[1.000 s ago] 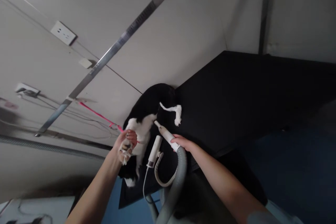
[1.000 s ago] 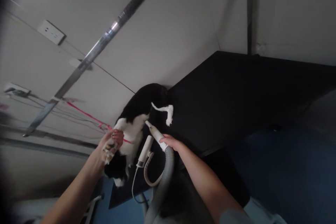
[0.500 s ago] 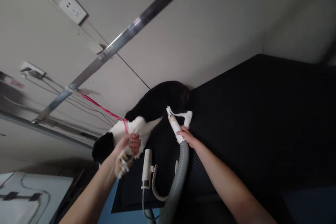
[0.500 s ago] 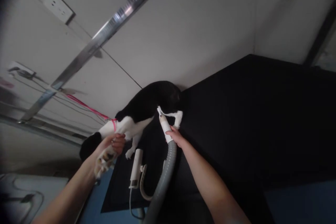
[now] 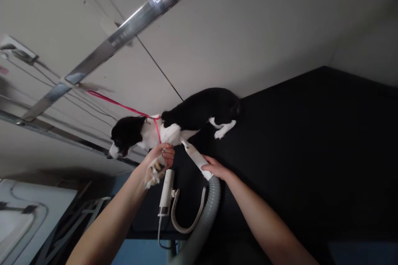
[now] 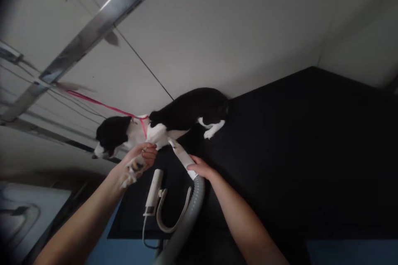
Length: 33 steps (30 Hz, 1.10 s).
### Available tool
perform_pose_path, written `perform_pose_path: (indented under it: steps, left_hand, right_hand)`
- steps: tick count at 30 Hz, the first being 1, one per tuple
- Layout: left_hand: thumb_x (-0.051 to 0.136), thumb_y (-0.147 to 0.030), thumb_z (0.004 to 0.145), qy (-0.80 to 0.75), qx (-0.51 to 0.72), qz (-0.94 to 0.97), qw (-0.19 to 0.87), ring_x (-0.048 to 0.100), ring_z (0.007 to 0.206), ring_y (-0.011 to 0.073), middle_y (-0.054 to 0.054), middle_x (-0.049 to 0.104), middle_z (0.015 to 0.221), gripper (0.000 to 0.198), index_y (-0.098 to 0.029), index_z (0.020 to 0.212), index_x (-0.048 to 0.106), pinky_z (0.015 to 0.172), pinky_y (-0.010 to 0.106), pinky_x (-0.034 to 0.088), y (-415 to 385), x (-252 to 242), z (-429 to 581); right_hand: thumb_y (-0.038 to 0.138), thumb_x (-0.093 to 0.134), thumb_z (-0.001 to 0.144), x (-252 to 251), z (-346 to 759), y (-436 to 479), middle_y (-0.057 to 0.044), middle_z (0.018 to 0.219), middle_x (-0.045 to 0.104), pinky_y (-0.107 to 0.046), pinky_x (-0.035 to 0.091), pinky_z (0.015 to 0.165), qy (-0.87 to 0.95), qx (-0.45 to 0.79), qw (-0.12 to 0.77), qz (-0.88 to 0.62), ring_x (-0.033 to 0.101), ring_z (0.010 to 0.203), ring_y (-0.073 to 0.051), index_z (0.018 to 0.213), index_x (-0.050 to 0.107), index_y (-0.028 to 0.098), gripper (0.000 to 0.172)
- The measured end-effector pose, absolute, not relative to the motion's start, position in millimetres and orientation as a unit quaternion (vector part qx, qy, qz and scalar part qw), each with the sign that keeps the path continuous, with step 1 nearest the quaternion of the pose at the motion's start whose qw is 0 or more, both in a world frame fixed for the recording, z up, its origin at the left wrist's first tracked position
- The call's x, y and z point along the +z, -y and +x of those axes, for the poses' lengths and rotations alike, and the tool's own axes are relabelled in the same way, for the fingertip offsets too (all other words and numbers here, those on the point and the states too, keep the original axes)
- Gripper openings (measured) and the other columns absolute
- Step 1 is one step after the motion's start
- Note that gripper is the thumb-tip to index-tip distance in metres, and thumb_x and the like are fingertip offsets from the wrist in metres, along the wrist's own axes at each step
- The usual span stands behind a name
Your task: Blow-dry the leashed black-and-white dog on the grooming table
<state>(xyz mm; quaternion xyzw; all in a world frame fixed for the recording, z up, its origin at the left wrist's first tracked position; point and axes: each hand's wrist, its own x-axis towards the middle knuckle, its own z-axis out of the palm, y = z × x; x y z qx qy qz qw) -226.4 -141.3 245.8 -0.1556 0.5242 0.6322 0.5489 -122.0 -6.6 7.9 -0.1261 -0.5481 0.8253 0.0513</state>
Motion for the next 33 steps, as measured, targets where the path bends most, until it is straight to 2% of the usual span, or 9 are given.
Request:
perform_pose_path:
  steps: [5,11,14,18,21,26,28,33]
  left_hand:
    - [0.045,-0.004,0.078,-0.522,0.636,-0.145,0.549,0.038,0.030,0.0070,-0.008,0.034,0.046,0.028,-0.022,0.064,0.029,0.033,0.020,0.029,125.7,250.3,-225.9]
    - [0.046,-0.004,0.080,-0.502,0.649,-0.118,0.559,0.040,0.031,0.0066,-0.009,0.036,0.049,0.022,-0.020,0.069,0.035,0.034,0.019,0.031,120.5,262.1,-229.7]
    - [0.045,-0.005,0.082,-0.493,0.657,-0.118,0.557,0.040,0.031,0.0068,-0.009,0.034,0.048,0.023,-0.021,0.069,0.034,0.034,0.019,0.031,101.8,265.7,-232.7]
    - [0.046,-0.007,0.083,-0.494,0.658,-0.104,0.559,0.039,0.032,0.0068,-0.009,0.034,0.049,0.026,-0.021,0.067,0.033,0.036,0.019,0.033,83.8,264.3,-240.1]
    - [0.045,-0.007,0.084,-0.503,0.652,-0.102,0.558,0.038,0.032,0.0070,-0.009,0.034,0.049,0.026,-0.021,0.067,0.033,0.035,0.020,0.033,79.9,257.6,-245.1]
    - [0.043,-0.008,0.085,-0.514,0.645,-0.099,0.557,0.039,0.032,0.0083,-0.007,0.034,0.046,0.028,-0.022,0.065,0.031,0.034,0.020,0.032,80.6,244.5,-247.4]
    - [0.043,-0.009,0.085,-0.527,0.632,-0.108,0.557,0.038,0.031,0.0088,-0.007,0.033,0.045,0.029,-0.023,0.064,0.029,0.033,0.020,0.031,82.9,241.1,-248.1]
    - [0.044,-0.007,0.082,-0.547,0.629,-0.119,0.539,0.034,0.029,0.0094,-0.007,0.032,0.044,0.029,-0.023,0.064,0.029,0.031,0.021,0.029,94.9,230.1,-252.5]
  right_hand:
    - [0.018,0.066,0.064,4.4,-122.6,12.4,-0.002,0.098,0.073,-0.031,0.053,0.071,0.534,0.832,0.073,-0.134,0.065,0.075,-0.018,0.132,0.057,0.025,0.069]
    - [0.019,0.067,0.065,4.3,-121.6,18.0,-0.003,0.110,0.071,-0.032,0.052,0.080,0.516,0.837,0.116,-0.139,0.064,0.092,-0.022,0.130,0.059,0.024,0.066]
    - [0.025,0.063,0.069,4.3,-121.9,16.1,-0.002,0.108,0.070,-0.032,0.054,0.074,0.507,0.837,0.140,-0.153,0.064,0.085,-0.020,0.136,0.051,0.027,0.068]
    - [0.022,0.069,0.063,3.2,-124.9,10.5,-0.001,0.105,0.071,-0.030,0.055,0.069,0.491,0.846,0.147,-0.145,0.064,0.077,-0.019,0.134,0.053,0.028,0.074]
    - [0.025,0.063,0.069,3.3,-126.7,7.7,-0.001,0.105,0.070,-0.030,0.054,0.066,0.472,0.852,0.163,-0.159,0.063,0.074,-0.017,0.141,0.045,0.028,0.074]
    - [0.022,0.067,0.065,6.0,-124.7,8.9,-0.001,0.105,0.070,-0.031,0.055,0.068,0.477,0.852,0.157,-0.145,0.064,0.074,-0.018,0.138,0.050,0.028,0.075]
    - [0.025,0.064,0.069,7.9,-123.2,9.9,-0.002,0.106,0.070,-0.033,0.056,0.070,0.480,0.849,0.163,-0.149,0.064,0.076,-0.018,0.141,0.046,0.028,0.074]
    - [0.019,0.069,0.063,13.0,-120.1,11.8,-0.001,0.117,0.068,-0.034,0.052,0.088,0.503,0.835,0.174,-0.139,0.063,0.100,-0.022,0.134,0.054,0.026,0.073]
